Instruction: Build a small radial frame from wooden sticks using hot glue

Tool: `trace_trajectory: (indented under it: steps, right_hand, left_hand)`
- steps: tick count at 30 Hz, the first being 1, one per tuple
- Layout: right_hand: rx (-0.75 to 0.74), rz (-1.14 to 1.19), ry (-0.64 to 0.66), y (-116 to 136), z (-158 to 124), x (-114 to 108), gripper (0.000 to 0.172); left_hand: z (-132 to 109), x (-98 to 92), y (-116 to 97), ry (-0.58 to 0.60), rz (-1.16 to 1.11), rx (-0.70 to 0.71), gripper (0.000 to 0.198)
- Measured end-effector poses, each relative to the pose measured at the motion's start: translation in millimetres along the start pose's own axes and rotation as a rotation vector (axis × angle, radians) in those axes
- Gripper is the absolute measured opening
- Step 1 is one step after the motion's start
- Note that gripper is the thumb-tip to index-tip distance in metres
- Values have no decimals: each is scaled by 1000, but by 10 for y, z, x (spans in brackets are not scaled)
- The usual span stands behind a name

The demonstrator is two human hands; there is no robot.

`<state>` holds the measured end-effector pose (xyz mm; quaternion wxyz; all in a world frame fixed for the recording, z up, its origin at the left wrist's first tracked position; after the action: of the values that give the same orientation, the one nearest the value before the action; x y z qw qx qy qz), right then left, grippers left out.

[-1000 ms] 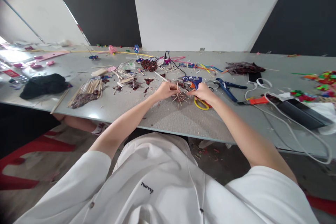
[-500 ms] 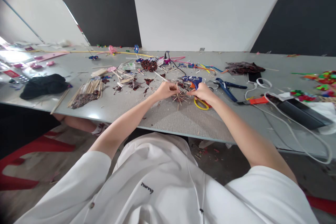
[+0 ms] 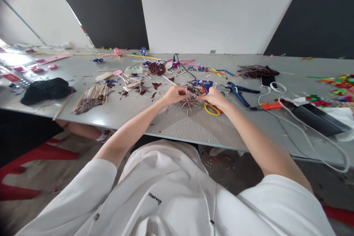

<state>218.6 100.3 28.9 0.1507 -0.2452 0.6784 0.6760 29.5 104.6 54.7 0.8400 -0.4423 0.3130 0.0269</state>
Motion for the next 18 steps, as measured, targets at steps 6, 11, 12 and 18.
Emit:
trace_trajectory:
  steps: [6,11,12,18]
  right_hand:
    - [19,-16,5,-21,2,3,45]
    - [18,-18,13,-25,1,9,46]
    - [16,-17,10,-27,4,6,46]
    - [9,8,9,-38,21,7,47]
  left_hand:
    - [9,-10,13,-18,-2,-4,19]
    - [9,-16,9,-22,-14,14,16]
    - [8,-18,6,-22,-14,13,15]
    - [-6,-21,-20,-7,1,-21,12]
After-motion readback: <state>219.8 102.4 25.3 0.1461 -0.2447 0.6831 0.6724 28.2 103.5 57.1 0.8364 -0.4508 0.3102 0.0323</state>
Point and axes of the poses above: each hand's wrist, its own z-axis towards the middle knuckle, its own x-axis out of the palm, y = z × x, the point moved 10 cm from there along z, towards the middle knuckle, and after that the axes turned 2 degrees about -x, right-handed, at the moved point
